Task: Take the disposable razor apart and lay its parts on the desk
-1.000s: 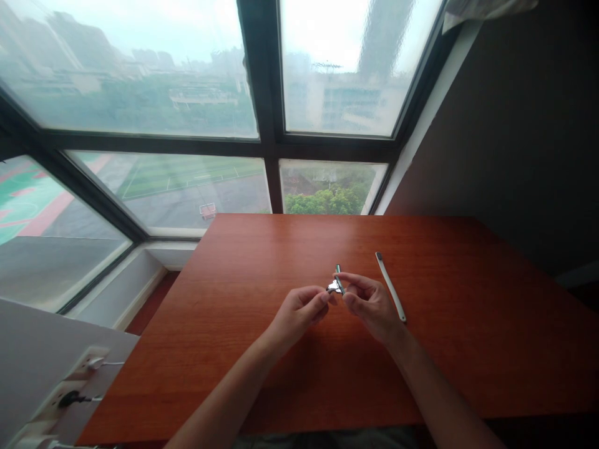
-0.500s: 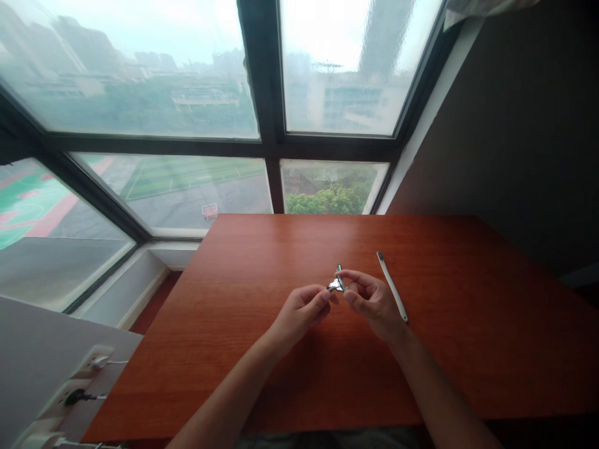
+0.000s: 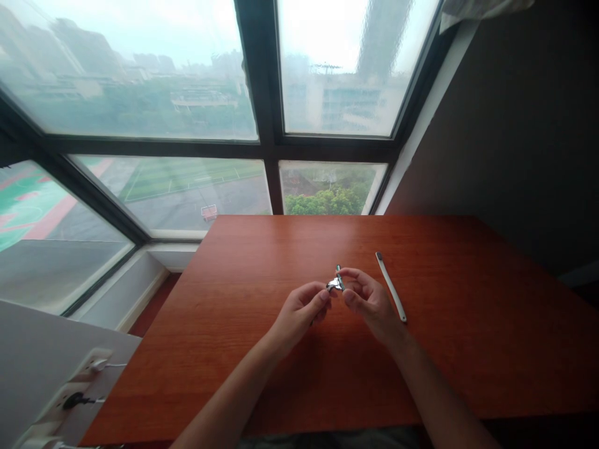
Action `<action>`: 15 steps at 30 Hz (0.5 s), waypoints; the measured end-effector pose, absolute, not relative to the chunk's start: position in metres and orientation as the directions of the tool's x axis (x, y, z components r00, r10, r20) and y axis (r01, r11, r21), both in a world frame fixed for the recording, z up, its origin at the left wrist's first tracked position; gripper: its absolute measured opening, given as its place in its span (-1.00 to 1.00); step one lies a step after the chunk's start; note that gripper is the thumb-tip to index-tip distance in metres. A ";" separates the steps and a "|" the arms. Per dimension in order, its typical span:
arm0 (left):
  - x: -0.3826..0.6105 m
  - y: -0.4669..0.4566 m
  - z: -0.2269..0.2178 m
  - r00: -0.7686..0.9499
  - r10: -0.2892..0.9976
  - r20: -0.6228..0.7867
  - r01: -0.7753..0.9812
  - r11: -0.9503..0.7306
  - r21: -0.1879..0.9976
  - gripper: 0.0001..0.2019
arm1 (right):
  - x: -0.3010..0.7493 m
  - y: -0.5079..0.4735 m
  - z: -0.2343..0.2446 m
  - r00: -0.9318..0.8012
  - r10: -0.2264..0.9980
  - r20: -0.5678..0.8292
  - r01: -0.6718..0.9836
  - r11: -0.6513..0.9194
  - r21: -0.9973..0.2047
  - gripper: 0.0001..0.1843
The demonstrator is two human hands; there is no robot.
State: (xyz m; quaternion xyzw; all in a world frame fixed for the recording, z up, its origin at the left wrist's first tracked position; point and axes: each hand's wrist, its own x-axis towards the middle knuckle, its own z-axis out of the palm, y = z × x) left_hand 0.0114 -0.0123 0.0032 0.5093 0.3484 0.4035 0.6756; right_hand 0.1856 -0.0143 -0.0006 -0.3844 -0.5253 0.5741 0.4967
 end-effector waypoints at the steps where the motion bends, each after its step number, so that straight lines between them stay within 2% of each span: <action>1: 0.011 -0.012 0.004 0.421 0.905 -0.058 -0.180 0.146 0.973 -0.66 | 0.185 -0.014 -0.001 -0.202 0.976 0.077 -0.161 0.045 -0.986 -0.52; 5: 0.013 -0.011 0.003 0.349 0.935 -0.068 -0.174 0.136 0.975 -0.69 | 0.182 -0.012 -0.005 -0.156 0.985 0.072 -0.116 0.054 -0.992 -0.46; 8: 0.013 -0.010 -0.001 0.292 0.953 -0.082 -0.275 0.166 0.947 -0.68 | 0.179 -0.011 -0.008 -0.105 0.990 0.096 -0.054 0.091 -0.994 -0.46; 12: 0.011 -0.007 -0.007 0.241 0.967 -0.079 -0.389 0.171 0.905 -0.71 | 0.172 -0.012 -0.009 -0.054 0.982 0.181 0.195 0.188 -0.963 -0.70; 15: 0.010 -0.006 -0.008 0.240 0.968 -0.069 -0.396 0.162 0.904 -0.72 | 0.167 -0.016 -0.008 -0.075 0.964 0.256 0.388 0.265 -0.883 -0.73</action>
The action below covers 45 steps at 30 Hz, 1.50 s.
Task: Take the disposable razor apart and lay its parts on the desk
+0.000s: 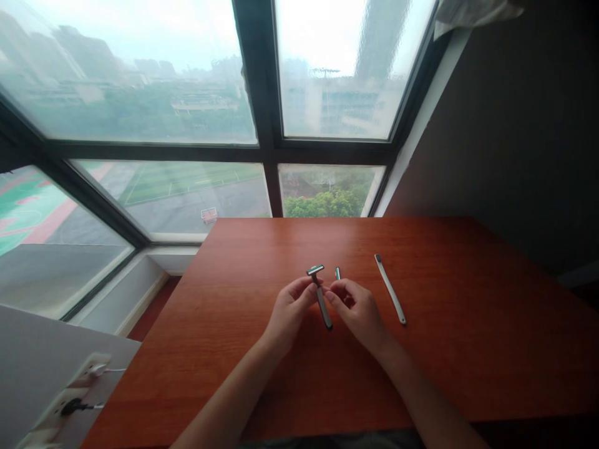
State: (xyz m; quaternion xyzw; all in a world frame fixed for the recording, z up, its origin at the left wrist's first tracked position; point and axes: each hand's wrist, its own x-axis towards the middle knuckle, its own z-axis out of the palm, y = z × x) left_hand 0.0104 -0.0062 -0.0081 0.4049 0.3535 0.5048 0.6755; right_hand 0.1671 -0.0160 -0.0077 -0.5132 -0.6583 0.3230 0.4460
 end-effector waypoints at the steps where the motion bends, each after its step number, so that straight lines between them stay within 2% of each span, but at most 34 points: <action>1: 0.010 -0.006 -0.008 0.243 0.967 -0.070 -0.393 0.164 0.905 -0.73 | 0.166 -0.017 -0.007 -0.074 0.957 0.281 0.432 0.284 -0.856 -0.74; 7: 0.011 -0.004 -0.008 0.233 0.970 -0.069 -0.343 0.148 0.927 -0.71 | 0.165 -0.021 -0.010 -0.069 0.939 0.338 0.581 0.313 -0.751 -0.75; 14: 0.011 -0.003 -0.009 0.228 0.971 -0.069 -0.329 0.144 0.933 -0.67 | 0.161 -0.024 -0.012 -0.158 0.927 0.341 0.663 0.355 -0.659 -0.79; 21: 0.015 -0.006 -0.010 0.264 0.961 -0.084 -0.248 0.152 0.957 -0.65 | 0.159 -0.027 -0.010 -0.140 0.935 0.327 0.763 0.313 -0.566 -0.88; 25: 0.017 -0.008 -0.009 0.256 0.962 -0.096 -0.146 0.137 0.980 -0.67 | 0.183 -0.024 -0.007 -0.042 0.962 0.271 0.867 0.170 -0.468 -0.87; 29: 0.017 -0.009 -0.007 0.248 0.965 -0.090 -0.083 0.114 0.990 -0.67 | 0.216 -0.013 -0.002 0.195 0.975 0.109 0.963 -0.169 -0.209 -0.81; 32: 0.016 -0.009 -0.007 0.253 0.963 -0.092 -0.071 0.114 0.991 -0.66 | 0.232 -0.004 0.003 0.286 0.958 -0.032 0.954 -0.288 -0.085 -0.76; 36: 0.016 -0.009 -0.007 0.252 0.963 -0.096 -0.071 0.117 0.991 -0.67 | 0.235 0.004 0.005 0.314 0.940 -0.134 0.946 -0.322 -0.045 -0.72; 45: 0.016 -0.009 -0.006 0.269 0.957 -0.108 -0.079 0.134 0.988 -0.69 | 0.234 0.005 0.007 0.316 0.935 -0.162 0.944 -0.327 -0.049 -0.67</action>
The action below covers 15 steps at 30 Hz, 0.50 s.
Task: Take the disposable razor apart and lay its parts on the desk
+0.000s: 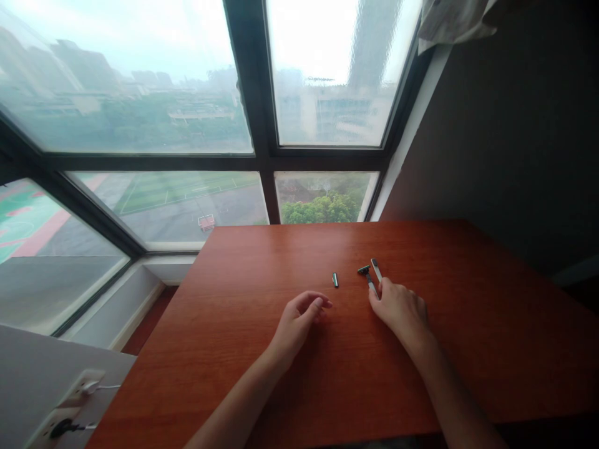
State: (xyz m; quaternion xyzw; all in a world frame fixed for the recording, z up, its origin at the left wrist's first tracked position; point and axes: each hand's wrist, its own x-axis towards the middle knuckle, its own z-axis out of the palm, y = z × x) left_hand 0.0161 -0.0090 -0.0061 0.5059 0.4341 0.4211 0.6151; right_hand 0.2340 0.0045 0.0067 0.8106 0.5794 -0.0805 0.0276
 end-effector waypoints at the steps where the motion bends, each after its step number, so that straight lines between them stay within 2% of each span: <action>1: 0.016 -0.009 -0.006 0.272 0.956 -0.108 -0.079 0.134 0.988 -0.69 | 0.234 0.004 0.007 0.313 0.936 -0.162 0.944 -0.325 -0.052 -0.67; 15: 0.015 -0.008 -0.010 0.296 0.949 -0.108 -0.083 0.138 0.987 -0.71 | 0.240 0.010 0.006 0.331 0.924 -0.193 0.939 -0.343 -0.028 -0.68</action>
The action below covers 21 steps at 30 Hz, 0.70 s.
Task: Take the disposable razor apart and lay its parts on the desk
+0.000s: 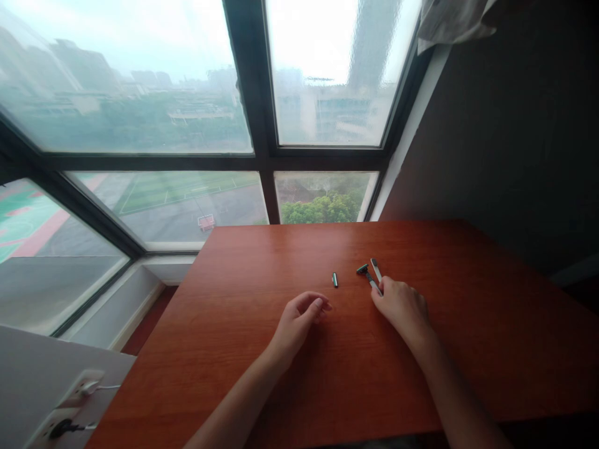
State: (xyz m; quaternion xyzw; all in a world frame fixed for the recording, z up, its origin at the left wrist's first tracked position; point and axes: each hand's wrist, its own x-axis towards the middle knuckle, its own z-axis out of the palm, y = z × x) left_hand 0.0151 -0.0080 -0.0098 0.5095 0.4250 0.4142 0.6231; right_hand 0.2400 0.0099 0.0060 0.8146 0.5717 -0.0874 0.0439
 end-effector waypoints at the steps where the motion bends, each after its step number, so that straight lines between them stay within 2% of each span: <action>1: 0.015 -0.008 -0.010 0.296 0.949 -0.108 -0.083 0.138 0.987 -0.70 | 0.241 0.010 0.006 0.333 0.925 -0.185 0.939 -0.344 -0.028 -0.67; 13: 0.014 -0.008 -0.010 0.317 0.942 -0.110 -0.089 0.145 0.985 -0.71 | 0.240 0.005 0.006 0.287 0.950 -0.121 0.954 -0.294 -0.051 -0.69; 15: 0.014 -0.008 -0.010 0.316 0.942 -0.109 -0.089 0.144 0.985 -0.70 | 0.233 0.006 0.007 0.164 0.982 -0.094 0.979 -0.174 -0.109 -0.67; 18: 0.015 -0.007 -0.011 0.312 0.943 -0.116 -0.101 0.154 0.983 -0.68 | 0.220 0.011 0.005 -0.127 0.990 -0.064 0.959 0.106 -0.264 -0.59; 21: 0.015 -0.007 -0.012 0.309 0.941 -0.136 -0.114 0.178 0.977 -0.68 | 0.207 0.021 0.002 -0.255 0.965 -0.062 0.930 0.227 -0.290 -0.59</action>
